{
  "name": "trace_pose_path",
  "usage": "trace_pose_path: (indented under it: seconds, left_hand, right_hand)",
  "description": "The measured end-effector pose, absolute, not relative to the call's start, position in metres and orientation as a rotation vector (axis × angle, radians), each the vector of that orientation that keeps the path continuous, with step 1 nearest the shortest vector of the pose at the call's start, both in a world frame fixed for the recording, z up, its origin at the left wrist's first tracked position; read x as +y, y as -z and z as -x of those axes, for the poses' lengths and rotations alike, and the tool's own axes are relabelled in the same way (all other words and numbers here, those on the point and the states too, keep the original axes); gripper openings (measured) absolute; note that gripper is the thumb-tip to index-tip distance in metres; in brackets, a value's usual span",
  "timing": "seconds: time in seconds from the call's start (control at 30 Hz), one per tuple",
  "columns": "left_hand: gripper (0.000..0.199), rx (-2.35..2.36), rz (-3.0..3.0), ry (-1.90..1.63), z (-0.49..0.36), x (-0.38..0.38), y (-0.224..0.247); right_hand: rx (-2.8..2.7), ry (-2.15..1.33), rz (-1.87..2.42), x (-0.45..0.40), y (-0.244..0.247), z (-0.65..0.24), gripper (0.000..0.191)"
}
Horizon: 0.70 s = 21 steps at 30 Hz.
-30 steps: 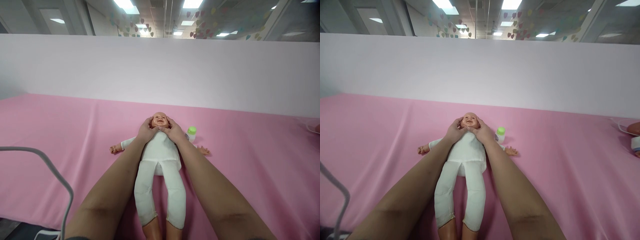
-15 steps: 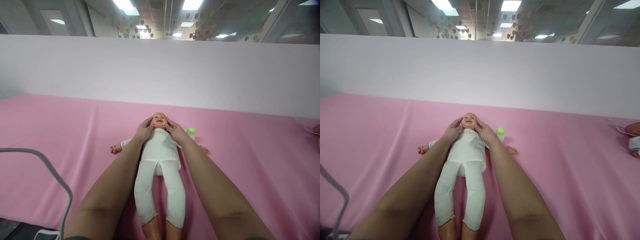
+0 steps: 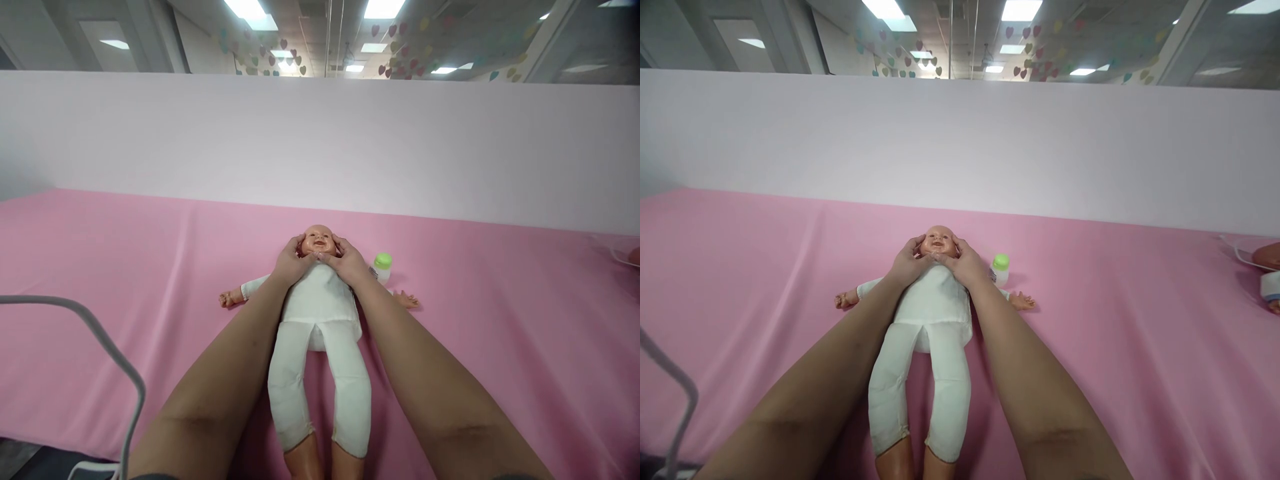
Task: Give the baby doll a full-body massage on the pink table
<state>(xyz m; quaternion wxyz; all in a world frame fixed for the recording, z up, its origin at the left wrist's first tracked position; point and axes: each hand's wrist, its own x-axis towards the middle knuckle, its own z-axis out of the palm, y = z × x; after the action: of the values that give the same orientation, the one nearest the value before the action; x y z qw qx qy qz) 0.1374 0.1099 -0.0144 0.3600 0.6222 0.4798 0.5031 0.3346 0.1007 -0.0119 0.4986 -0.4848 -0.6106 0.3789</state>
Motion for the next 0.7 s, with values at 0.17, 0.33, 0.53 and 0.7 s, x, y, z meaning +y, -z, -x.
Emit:
trace_pose_path:
  seconds: [0.17, 0.33, 0.53, 0.7]
  left_hand:
    - [0.074, 1.241, -1.692, -1.299, -0.14, 0.105, 0.01]
    - [0.072, 1.228, -1.667, -1.314, -0.136, 0.115, 0.02]
    - [0.064, 0.984, -1.413, -1.361, -0.132, 0.127, 0.031]
    - [0.054, 1.06, -1.363, -1.367, -0.135, 0.13, 0.035]
  right_hand:
    - [-1.491, -0.851, 1.21, 0.103, 0.016, -0.333, 0.091]
    - [-1.497, -0.923, 1.128, 0.109, 0.021, -0.339, 0.08]
    - [-1.511, -1.023, 1.042, 0.111, 0.02, -0.345, 0.066]
    - [-1.425, -1.111, 1.041, 0.111, 0.021, -0.342, 0.063]
